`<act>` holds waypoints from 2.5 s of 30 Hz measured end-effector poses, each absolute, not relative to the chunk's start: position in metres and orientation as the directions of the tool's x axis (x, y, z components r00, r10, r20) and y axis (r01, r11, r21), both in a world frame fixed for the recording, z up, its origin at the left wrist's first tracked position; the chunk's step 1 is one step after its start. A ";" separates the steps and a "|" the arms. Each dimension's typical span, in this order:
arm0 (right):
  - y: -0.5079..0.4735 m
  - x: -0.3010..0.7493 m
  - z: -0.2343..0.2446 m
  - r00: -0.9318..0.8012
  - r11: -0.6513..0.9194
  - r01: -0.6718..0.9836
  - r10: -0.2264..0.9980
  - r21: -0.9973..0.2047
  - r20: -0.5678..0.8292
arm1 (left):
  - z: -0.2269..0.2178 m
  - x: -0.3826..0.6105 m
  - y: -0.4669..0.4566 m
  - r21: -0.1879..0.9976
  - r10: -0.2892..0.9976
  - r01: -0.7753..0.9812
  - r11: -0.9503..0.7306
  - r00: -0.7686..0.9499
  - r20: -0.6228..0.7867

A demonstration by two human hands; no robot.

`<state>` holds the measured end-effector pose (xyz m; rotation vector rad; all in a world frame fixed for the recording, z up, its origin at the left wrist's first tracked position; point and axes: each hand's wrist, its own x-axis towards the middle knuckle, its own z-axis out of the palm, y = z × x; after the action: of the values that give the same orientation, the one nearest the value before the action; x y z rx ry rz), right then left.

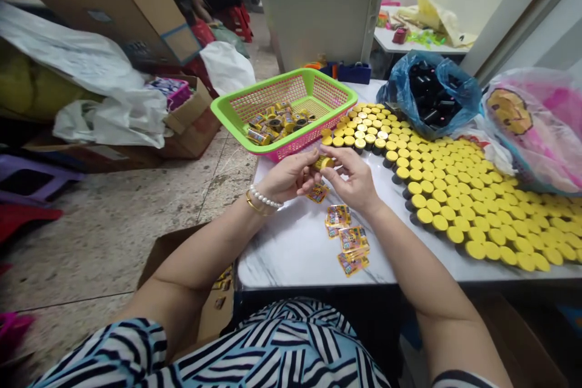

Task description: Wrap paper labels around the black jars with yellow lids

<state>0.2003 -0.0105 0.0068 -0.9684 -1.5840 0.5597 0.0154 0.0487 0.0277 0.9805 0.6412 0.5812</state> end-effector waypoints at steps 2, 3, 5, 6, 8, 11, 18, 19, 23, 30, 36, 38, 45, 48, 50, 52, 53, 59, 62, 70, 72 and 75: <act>-0.008 0.201 0.006 -0.091 0.491 0.122 0.871 -0.863 0.483 | 0.023 0.019 0.047 0.866 0.657 -0.113 0.486 0.701 -0.278; -0.007 0.202 0.005 -0.104 0.467 0.058 0.882 -0.882 0.460 | 0.022 0.020 0.047 0.859 0.637 -0.088 0.504 0.709 -0.301; -0.007 0.203 0.003 -0.080 0.452 -0.016 0.888 -0.892 0.452 | 0.021 0.021 0.046 0.847 0.608 -0.043 0.530 0.715 -0.344; -0.007 0.202 0.002 -0.051 0.458 -0.030 0.887 -0.888 0.459 | 0.020 0.021 0.046 0.840 0.599 -0.025 0.542 0.713 -0.365; -0.010 0.196 -0.002 0.019 0.480 -0.029 0.877 -0.877 0.480 | 0.020 0.022 0.045 0.827 0.593 -0.006 0.563 0.699 -0.399; -0.013 0.185 -0.010 0.090 0.506 0.023 0.858 -0.862 0.506 | 0.021 0.022 0.042 0.818 0.611 -0.018 0.576 0.674 -0.415; -0.013 0.185 -0.010 0.139 0.478 0.013 0.869 -0.878 0.475 | 0.028 0.018 0.044 0.772 0.553 -0.058 0.634 0.732 -0.398; -0.012 0.186 -0.008 0.109 0.461 -0.024 0.883 -0.887 0.456 | 0.028 0.017 0.044 0.771 0.546 -0.060 0.634 0.741 -0.391; -0.013 0.191 -0.003 -0.006 0.434 -0.067 0.901 -0.899 0.435 | 0.026 0.014 0.040 0.820 0.615 -0.077 0.567 0.702 -0.360; -0.020 0.183 -0.005 0.109 0.498 0.025 0.860 -0.867 0.498 | 0.019 0.020 0.038 0.838 0.656 -0.104 0.535 0.677 -0.335; -0.019 0.183 -0.004 0.134 0.506 0.053 0.851 -0.861 0.508 | 0.024 0.016 0.043 0.915 0.654 -0.045 0.402 0.714 -0.252; -0.015 0.188 -0.003 0.103 0.490 0.031 0.865 -0.871 0.490 | 0.036 0.007 0.048 0.977 0.741 0.017 0.212 0.649 -0.172; 0.006 0.215 -0.013 0.189 0.347 0.134 0.911 -0.928 0.368 | 0.082 -0.025 0.111 0.521 0.877 0.732 -0.438 0.219 0.428; 0.013 0.226 -0.023 0.220 0.250 0.351 0.915 -0.902 0.339 | 0.078 -0.024 0.117 0.316 0.836 0.837 -0.447 0.266 0.480; 0.017 0.234 -0.028 0.237 0.229 0.590 0.868 -0.774 0.437 | 0.063 -0.019 0.101 0.291 0.767 0.781 -0.553 0.340 0.545; 0.022 0.241 -0.031 0.221 0.171 0.800 0.807 -0.574 0.548 | 0.039 -0.014 0.078 0.306 0.684 0.634 -0.710 0.518 0.515; 0.025 0.243 -0.032 0.203 0.121 0.870 0.795 -0.477 0.572 | 0.026 -0.011 0.068 0.325 0.647 0.562 -0.761 0.613 0.453; 0.039 0.244 -0.037 0.167 -0.071 0.974 0.864 -0.213 0.475 | -0.041 -0.011 0.049 0.446 0.599 0.446 -0.776 0.743 0.299; 0.043 0.242 -0.039 0.172 -0.072 0.976 0.837 -0.208 0.520 | -0.049 -0.012 0.050 0.556 0.631 0.391 -0.733 0.695 0.344; 0.031 0.240 -0.027 0.130 -0.014 0.979 0.812 -0.202 0.569 | -0.033 -0.012 0.040 0.803 0.808 0.277 -0.529 0.453 0.376; 0.022 0.241 -0.022 0.126 -0.022 0.981 0.829 -0.194 0.544 | -0.025 -0.009 0.037 0.902 0.860 0.162 -0.401 0.405 0.310; 0.011 0.243 -0.016 0.121 -0.034 0.981 0.879 -0.192 0.462 | -0.009 0.003 0.036 0.987 0.881 -0.078 -0.139 0.447 0.159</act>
<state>0.2435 0.0110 -0.0161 -1.9505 -1.7948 -0.2983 0.0030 0.0363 -0.0089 1.4723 0.7485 0.9798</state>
